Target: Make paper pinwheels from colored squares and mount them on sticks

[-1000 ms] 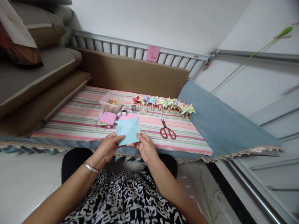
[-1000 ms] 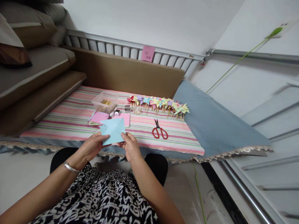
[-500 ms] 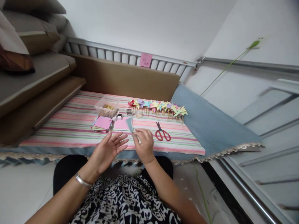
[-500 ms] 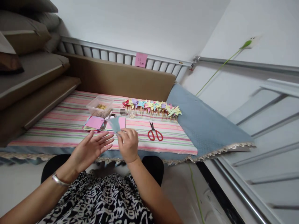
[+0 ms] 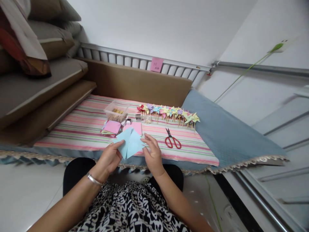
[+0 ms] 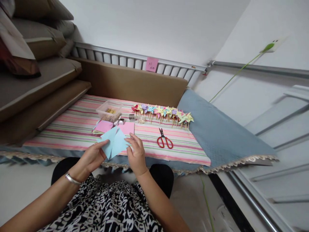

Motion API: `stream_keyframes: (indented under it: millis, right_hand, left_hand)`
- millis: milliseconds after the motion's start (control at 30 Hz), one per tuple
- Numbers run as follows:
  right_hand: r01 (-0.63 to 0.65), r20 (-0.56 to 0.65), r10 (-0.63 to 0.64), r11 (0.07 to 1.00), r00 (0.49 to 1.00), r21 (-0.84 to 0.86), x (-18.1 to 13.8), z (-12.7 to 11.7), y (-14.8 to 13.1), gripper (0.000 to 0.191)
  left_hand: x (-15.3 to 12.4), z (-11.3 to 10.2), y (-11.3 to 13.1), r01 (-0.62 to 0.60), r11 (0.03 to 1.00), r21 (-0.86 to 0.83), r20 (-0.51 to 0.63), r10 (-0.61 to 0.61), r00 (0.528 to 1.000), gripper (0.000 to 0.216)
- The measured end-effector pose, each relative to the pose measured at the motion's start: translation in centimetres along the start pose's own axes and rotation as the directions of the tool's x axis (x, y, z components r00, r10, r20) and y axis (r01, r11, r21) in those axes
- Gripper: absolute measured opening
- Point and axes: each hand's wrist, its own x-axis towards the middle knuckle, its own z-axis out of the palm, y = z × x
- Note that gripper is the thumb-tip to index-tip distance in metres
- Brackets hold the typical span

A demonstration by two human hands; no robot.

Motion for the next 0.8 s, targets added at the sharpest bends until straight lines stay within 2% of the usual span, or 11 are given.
stream_keyframes:
  millis: [33,100,167,200,233,333,400,467,600,667,800]
  right_hand:
    - [-0.160,-0.017,0.165,0.976,0.986,0.149,-0.1,0.2,0.0,0.028]
    - [-0.433,0.072,0.452,0.781,0.889,0.450,-0.4,0.8,-0.1,0.030]
    - [-0.575,0.228,0.572,0.552,0.788,0.604,-0.8,1.6,-0.4,0.039]
    - [-0.605,0.278,0.584,0.492,0.763,0.626,-1.0,2.0,-0.5,0.040]
    - [-0.616,0.295,0.587,0.476,0.754,0.627,-1.2,2.4,-0.7,0.038]
    - [-0.594,0.218,0.602,0.541,0.768,0.595,-1.1,2.7,-1.0,0.028]
    - [-0.601,0.213,0.606,0.558,0.766,0.573,-0.4,2.2,-1.0,0.027]
    - [-0.651,0.289,0.604,0.551,0.743,0.523,0.7,1.0,-0.8,0.027]
    - [-0.758,0.483,0.596,0.589,0.642,0.281,3.2,-1.6,-0.2,0.025]
    - [-0.730,0.569,0.538,0.660,0.622,0.174,4.4,-2.5,0.0,0.024]
    - [-0.585,0.679,0.419,0.811,0.603,0.019,6.4,-3.2,0.0,0.019]
  left_hand:
    - [0.0,0.0,0.0,-0.010,1.000,-0.016,-0.008,0.010,1.000,0.029]
    - [0.2,-0.1,0.0,-0.033,0.998,-0.049,-0.026,0.032,0.999,0.030]
    - [0.3,-0.1,-0.3,-0.051,0.996,-0.071,-0.032,0.049,0.998,0.032]
    - [0.3,-0.1,-0.6,-0.056,0.995,-0.078,-0.026,0.054,0.998,0.032]
    - [0.2,0.0,-0.9,-0.057,0.995,-0.082,-0.014,0.056,0.998,0.032]
    - [-0.1,0.1,-1.4,-0.065,0.995,-0.072,0.042,0.068,0.997,0.029]
    - [-0.3,0.1,-1.3,-0.058,0.997,-0.049,0.085,0.062,0.994,0.025]
    - [-0.4,-0.2,-0.6,-0.022,1.000,-0.013,0.098,0.023,0.995,0.020]
    - [0.0,-1.0,0.9,0.107,0.986,0.127,0.083,-0.118,0.990,0.015]
    - [0.4,-1.3,1.2,0.143,0.963,0.228,0.114,-0.172,0.978,0.016]
    - [0.8,-1.4,1.1,0.126,0.900,0.417,0.213,-0.232,0.949,0.025]
